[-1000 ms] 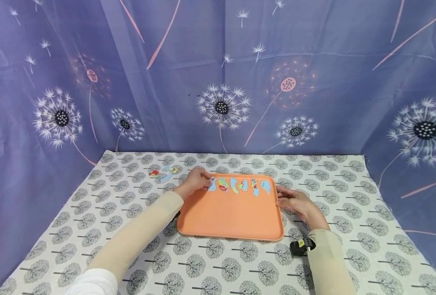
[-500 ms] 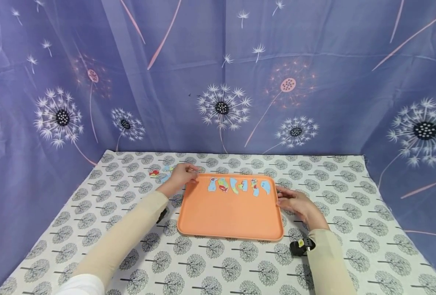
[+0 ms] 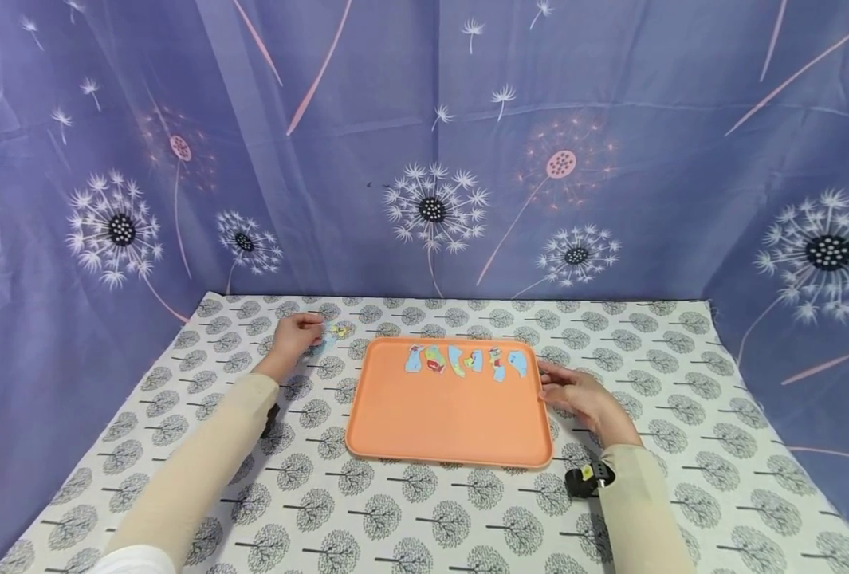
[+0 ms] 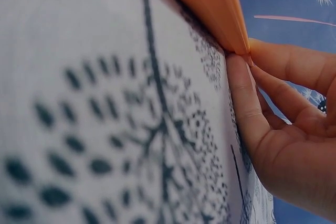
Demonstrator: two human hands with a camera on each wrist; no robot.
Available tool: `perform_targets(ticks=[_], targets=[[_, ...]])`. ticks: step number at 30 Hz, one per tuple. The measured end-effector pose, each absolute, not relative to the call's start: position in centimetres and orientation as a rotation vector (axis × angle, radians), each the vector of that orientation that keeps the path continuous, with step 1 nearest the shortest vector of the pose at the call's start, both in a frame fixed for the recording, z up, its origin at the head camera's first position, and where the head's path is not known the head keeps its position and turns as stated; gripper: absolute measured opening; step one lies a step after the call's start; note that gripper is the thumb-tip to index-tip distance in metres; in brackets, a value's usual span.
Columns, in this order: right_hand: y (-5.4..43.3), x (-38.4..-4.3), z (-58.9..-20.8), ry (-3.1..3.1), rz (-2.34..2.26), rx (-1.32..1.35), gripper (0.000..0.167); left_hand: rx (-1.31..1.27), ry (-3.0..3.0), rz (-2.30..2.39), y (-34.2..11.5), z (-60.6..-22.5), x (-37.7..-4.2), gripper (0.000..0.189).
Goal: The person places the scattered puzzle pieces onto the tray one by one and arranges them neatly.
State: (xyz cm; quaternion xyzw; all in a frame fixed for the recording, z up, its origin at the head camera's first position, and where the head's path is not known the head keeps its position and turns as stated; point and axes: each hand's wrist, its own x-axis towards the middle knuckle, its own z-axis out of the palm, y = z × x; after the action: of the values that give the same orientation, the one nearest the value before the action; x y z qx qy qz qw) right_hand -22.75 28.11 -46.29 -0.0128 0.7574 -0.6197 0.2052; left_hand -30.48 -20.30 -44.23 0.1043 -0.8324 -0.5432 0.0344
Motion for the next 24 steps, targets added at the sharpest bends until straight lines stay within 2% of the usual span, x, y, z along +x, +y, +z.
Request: perform_targets(ticks=[12, 24], targets=[[28.1, -22.8, -46.3, 2.116, -1.703, -0.038, 0.076, 0.426, -2.416, -1.674, -23.8, -45.2, -30.5, 0.025], [28.0, -22.8, -46.2, 2.107, -1.729, -0.025, 0.076, 0.53, -2.55, -1.593, -24.7, -45.5, -30.5, 0.034]])
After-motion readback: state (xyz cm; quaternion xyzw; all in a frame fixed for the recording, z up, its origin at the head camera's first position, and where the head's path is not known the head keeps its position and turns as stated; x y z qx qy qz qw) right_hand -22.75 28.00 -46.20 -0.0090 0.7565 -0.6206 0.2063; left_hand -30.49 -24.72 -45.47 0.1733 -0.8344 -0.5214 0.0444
